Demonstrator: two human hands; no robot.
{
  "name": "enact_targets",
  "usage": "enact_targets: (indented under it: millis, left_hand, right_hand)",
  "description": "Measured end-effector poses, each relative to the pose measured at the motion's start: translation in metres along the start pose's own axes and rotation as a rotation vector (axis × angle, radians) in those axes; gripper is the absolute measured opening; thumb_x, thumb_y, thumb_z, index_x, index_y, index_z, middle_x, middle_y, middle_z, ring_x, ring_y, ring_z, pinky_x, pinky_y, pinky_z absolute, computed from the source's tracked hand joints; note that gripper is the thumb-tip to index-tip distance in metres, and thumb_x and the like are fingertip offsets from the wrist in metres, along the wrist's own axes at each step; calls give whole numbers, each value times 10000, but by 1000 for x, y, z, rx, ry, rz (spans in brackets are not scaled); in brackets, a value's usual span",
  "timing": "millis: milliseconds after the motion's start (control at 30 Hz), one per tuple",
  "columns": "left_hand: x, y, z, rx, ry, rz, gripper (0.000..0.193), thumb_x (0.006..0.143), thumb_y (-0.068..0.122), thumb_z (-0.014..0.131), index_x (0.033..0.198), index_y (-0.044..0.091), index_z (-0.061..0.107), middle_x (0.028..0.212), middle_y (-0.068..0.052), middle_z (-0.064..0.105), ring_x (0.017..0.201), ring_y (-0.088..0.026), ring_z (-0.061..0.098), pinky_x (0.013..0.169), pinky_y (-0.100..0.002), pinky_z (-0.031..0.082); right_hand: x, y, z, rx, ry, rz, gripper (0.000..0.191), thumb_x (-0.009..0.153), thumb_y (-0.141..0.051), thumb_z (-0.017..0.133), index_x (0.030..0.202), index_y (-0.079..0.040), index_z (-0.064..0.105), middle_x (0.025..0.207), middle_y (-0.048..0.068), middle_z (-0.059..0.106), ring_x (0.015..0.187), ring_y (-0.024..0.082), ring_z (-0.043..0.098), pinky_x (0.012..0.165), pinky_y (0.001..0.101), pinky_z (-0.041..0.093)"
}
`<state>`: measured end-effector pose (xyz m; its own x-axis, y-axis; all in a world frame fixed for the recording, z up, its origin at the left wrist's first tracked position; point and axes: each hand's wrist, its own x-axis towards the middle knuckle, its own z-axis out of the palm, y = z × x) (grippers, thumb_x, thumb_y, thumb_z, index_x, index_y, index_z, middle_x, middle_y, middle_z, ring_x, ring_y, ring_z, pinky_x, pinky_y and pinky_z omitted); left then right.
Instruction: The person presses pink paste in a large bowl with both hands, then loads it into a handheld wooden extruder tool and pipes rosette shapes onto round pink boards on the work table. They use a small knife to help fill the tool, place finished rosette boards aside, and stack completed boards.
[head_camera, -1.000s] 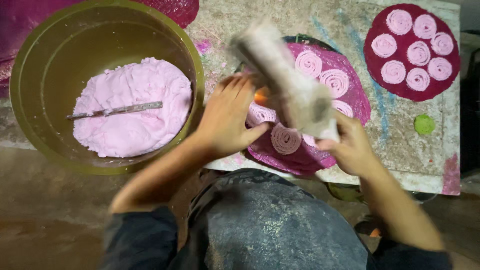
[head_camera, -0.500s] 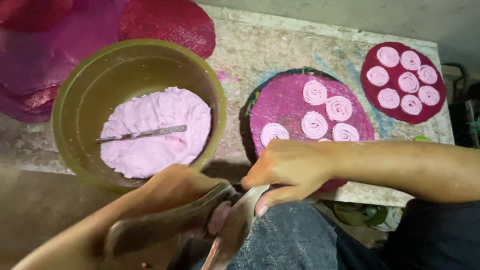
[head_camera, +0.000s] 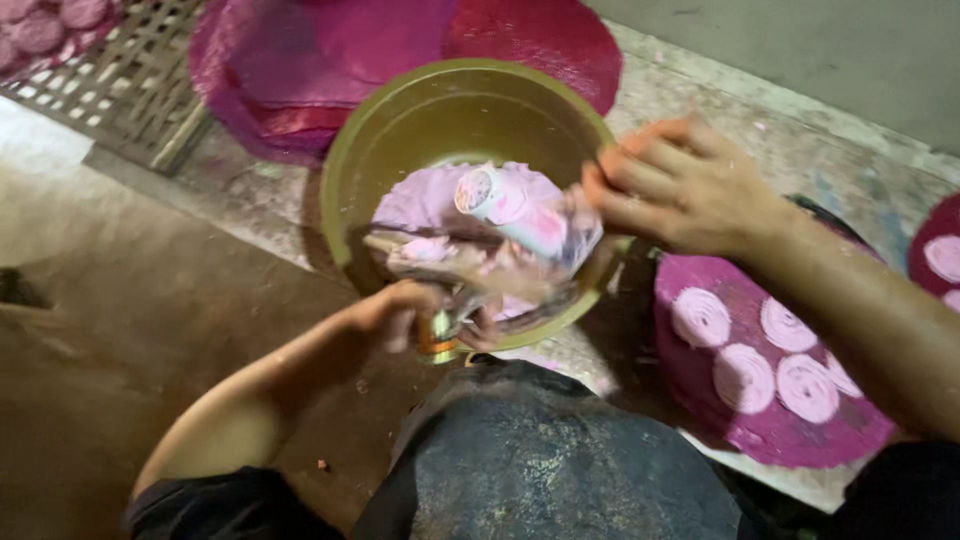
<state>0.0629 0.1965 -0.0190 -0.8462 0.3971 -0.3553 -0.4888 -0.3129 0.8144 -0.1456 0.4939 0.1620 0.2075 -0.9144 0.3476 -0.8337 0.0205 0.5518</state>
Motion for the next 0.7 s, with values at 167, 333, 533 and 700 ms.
enact_targets:
  millis: [167, 333, 533, 700]
  left_hand:
    - [-11, 10, -22, 16, 536, 574, 354, 885, 57, 592, 1239, 41, 581, 795, -55, 638, 638, -142, 628, 535, -294, 528]
    - [2, 18, -52, 329, 885, 920, 379, 927, -8, 681, 1279, 5, 540, 962, -4, 620, 781, -75, 575, 642, -245, 496]
    - [13, 2, -69, 457, 1003, 927, 306, 948, -18, 731, 1216, 0, 585, 973, -66, 655, 858, -154, 637, 771, -298, 524]
    - [10, 0, -69, 473, 991, 1068, 433, 905, -27, 715, 1298, 8, 536, 1177, -89, 655, 1088, -170, 642, 969, -315, 519]
  right_hand:
    - [43, -61, 95, 526, 63, 508, 452, 940, -216, 702, 1356, -64, 613, 1319, 170, 630, 1204, 341, 612, 994, 440, 525]
    - [82, -135, 165, 686, -452, 502, 245, 973, -302, 647, 1088, -86, 659, 1007, 161, 698, 965, 347, 683, 844, 451, 547]
    - [112, -95, 165, 703, -616, 516, 296, 854, -131, 609, 1138, -60, 649, 942, 190, 721, 856, 390, 706, 715, 515, 553]
    - [143, -81, 174, 617, -791, 477, 305, 887, -112, 568, 1177, -111, 663, 884, 209, 709, 818, 412, 710, 705, 527, 559]
